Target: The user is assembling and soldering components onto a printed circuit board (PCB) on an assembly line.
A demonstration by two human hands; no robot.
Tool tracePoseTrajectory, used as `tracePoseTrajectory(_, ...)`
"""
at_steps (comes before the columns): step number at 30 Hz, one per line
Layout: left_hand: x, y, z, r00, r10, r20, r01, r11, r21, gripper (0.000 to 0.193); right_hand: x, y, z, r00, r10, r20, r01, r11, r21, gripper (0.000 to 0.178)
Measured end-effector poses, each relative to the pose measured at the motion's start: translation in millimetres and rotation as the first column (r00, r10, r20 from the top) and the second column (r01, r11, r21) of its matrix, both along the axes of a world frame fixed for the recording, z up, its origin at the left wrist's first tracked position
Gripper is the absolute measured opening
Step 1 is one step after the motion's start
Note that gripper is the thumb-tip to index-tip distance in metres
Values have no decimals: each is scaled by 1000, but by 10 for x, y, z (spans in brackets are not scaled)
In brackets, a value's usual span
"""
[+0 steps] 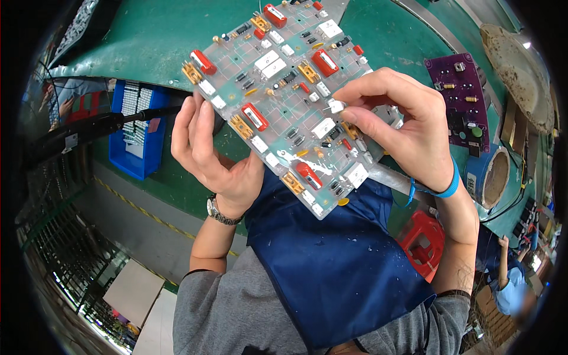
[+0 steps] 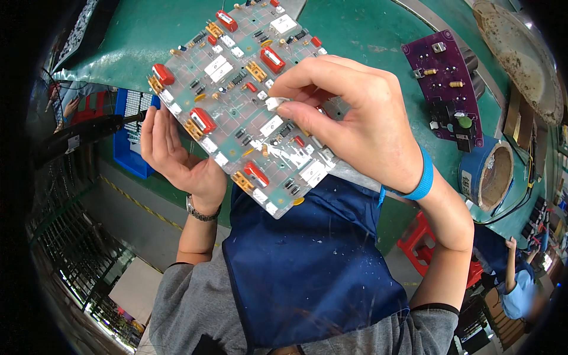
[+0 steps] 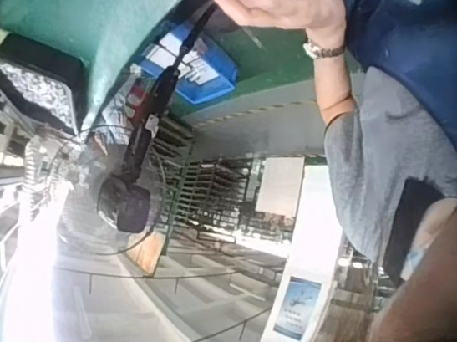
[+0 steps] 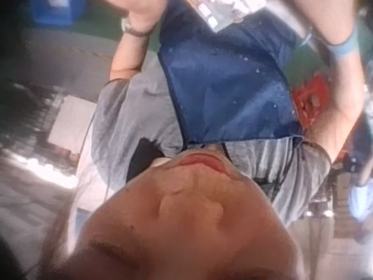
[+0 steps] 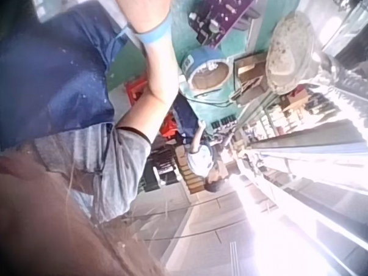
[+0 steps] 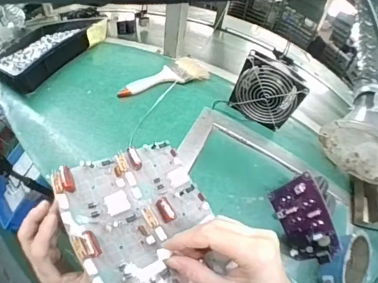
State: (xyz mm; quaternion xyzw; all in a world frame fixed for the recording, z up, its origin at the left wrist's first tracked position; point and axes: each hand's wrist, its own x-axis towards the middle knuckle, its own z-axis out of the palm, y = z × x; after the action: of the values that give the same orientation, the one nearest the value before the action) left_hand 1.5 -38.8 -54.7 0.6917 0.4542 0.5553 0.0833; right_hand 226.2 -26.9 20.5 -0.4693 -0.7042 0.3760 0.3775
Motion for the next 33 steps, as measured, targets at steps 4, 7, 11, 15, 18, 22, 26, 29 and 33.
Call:
tracePoseTrajectory(4, 43, -1, -9, 1000, -11, 24, 12, 999, -49, 61, -41, 64, 19, 994, 20, 104, -29, 996, 87, 18)
tracePoseTrajectory(7, 175, -4, -36, 995, -26, 101, 27, 1000, -7, 59, 41, 87, 14, 985, 54, 165, -71, 992, 103, 19)
tracePoseTrajectory(11, 214, -10, -3, 994, -20, 108, 23, 1000, -21, 58, 97, 121, -5, 985, 62, 162, -82, 989, 125, 19)
tracePoseTrajectory(15, 195, -12, -9, 994, -36, 105, 38, 999, -18, 57, 98, 140, -4, 980, 83, 179, -107, 986, 129, 19)
tracePoseTrajectory(18, 188, -11, -21, 994, -41, 102, 43, 999, -21, 57, 103, 149, 0, 976, 85, 202, -115, 983, 143, 20)
tracePoseTrajectory(22, 162, -11, -16, 996, -22, 87, 25, 999, -31, 58, 71, 165, 3, 972, 85, 221, -121, 981, 153, 20)
tracePoseTrajectory(26, 120, 13, -30, 995, -17, 97, 20, 999, -32, 58, 15, 185, 22, 969, 93, 229, -132, 978, 162, 20)
tracePoseTrajectory(29, 66, 36, -29, 996, -10, 83, 13, 999, -32, 58, -41, 199, 24, 960, 107, 259, -165, 963, 215, 20)
tracePoseTrajectory(33, 39, 40, -34, 997, -12, 79, 16, 999, -46, 58, -58, 205, 23, 947, 111, 303, -196, 943, 269, 21)
